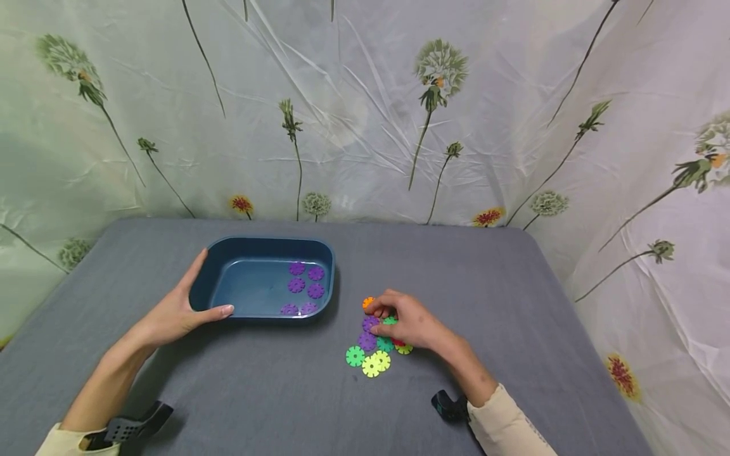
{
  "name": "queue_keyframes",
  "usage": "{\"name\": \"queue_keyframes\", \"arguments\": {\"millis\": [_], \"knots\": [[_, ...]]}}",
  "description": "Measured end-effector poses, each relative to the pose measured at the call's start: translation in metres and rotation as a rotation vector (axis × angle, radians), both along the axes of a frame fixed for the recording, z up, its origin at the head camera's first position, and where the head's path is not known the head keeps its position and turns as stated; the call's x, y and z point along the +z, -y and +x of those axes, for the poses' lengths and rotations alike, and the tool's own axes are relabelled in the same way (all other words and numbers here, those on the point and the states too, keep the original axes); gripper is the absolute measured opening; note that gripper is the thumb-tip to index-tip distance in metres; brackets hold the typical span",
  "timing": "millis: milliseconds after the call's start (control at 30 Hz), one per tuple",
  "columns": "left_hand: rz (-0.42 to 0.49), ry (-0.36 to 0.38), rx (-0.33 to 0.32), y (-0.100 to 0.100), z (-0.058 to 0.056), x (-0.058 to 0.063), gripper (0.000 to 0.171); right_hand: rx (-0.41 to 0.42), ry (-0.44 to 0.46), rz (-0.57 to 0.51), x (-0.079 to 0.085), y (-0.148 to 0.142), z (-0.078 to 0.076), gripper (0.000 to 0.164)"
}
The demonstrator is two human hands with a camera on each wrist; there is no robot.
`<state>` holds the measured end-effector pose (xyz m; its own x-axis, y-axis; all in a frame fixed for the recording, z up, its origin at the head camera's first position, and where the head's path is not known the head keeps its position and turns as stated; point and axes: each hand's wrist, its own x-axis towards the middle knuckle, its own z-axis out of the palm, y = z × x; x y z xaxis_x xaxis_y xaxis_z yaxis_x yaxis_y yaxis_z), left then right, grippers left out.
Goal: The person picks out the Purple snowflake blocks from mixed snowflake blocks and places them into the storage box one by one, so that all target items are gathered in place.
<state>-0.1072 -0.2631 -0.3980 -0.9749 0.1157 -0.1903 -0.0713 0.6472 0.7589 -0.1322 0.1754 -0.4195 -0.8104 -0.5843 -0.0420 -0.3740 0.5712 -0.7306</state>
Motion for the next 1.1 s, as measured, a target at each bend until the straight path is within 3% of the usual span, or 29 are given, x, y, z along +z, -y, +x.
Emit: {"name": "queue_keyframes", "arguments": {"millis": [200,433,700,1100], "knots": [[-0.009,-0.006,-0.001,0.0,0.001,0.0,0.131,0.003,-0.037,0.015,0.0,0.001,-0.001,0.022],[-0.013,-0.003,0.003,-0.001,0.0,0.0,0.131,-0.043,0.022,0.029,0.004,0.004,-0.003,0.023],[-0.013,0.007,0.001,-0.001,0.0,0.0,0.131,-0.034,0.027,0.001,0.007,0.009,-0.002,0.009],[-0.014,0.018,0.009,-0.001,0.0,0.0,0.131,-0.064,0.036,-0.058,0.008,0.018,-0.007,0.005]]}}
